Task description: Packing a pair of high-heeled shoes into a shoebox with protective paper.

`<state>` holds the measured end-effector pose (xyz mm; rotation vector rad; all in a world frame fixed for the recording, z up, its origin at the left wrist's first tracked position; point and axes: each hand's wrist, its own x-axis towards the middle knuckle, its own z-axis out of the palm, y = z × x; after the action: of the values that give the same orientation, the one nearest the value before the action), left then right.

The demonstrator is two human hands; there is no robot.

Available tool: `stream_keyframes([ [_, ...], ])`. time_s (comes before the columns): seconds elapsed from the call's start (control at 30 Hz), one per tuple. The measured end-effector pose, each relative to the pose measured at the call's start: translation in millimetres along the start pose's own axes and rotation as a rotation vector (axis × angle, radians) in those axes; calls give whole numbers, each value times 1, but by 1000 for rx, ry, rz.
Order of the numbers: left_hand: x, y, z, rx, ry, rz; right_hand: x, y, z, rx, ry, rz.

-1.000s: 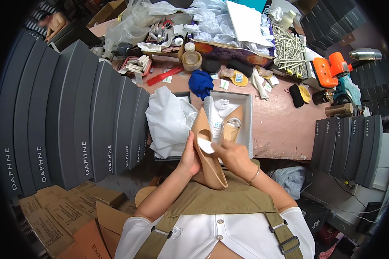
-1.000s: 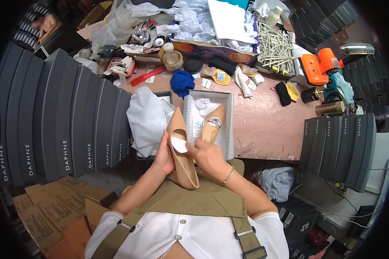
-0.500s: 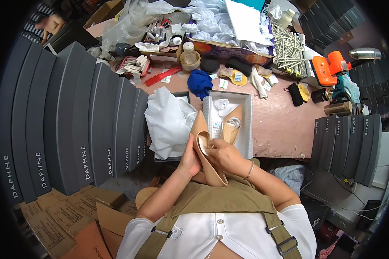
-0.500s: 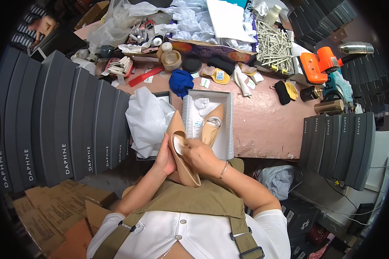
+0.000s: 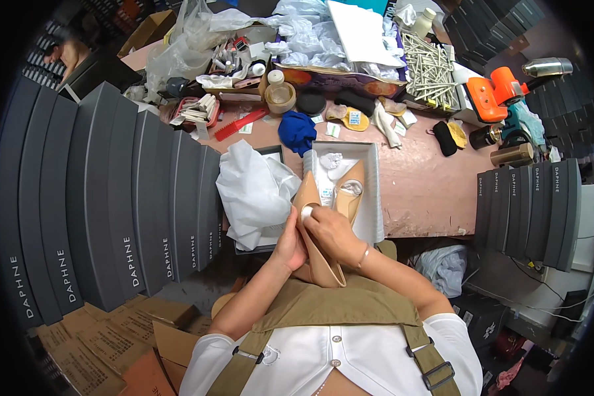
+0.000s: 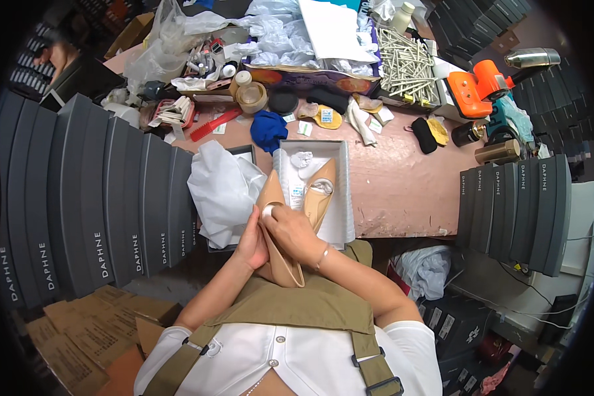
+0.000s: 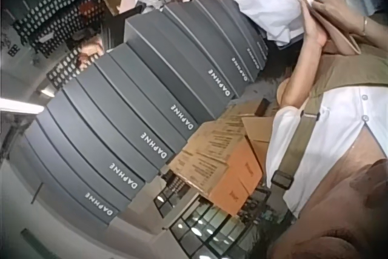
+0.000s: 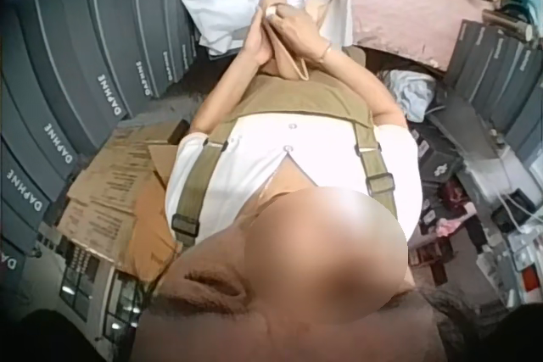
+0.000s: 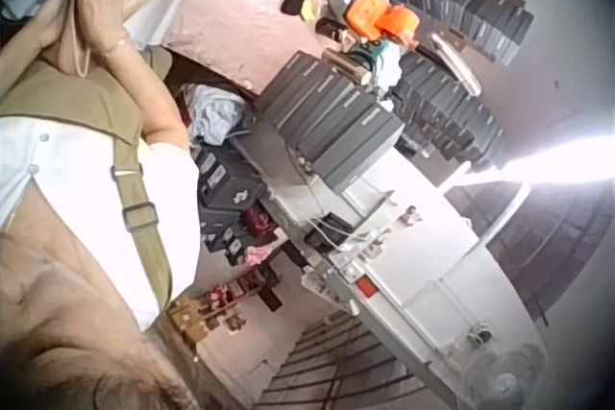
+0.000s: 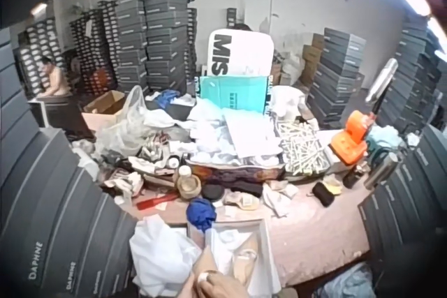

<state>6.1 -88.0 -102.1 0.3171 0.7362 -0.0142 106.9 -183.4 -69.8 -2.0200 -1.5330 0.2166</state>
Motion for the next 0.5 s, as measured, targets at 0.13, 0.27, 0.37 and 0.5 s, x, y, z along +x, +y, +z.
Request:
stream_keyframes([
  [0.13,3,7,6,9,-36,74,8,11,12,83,-63,57],
  [0.27,1,-6,-1,-36,-39,69,13,30,7,214,-110,-17],
  [0.37,-3,-8,-8,-81,-86,23,36,60,-22,407,-127,319],
  [0.5,-7,-1,-5,-82,-24,-1,41,169,18,-236,-238,611],
])
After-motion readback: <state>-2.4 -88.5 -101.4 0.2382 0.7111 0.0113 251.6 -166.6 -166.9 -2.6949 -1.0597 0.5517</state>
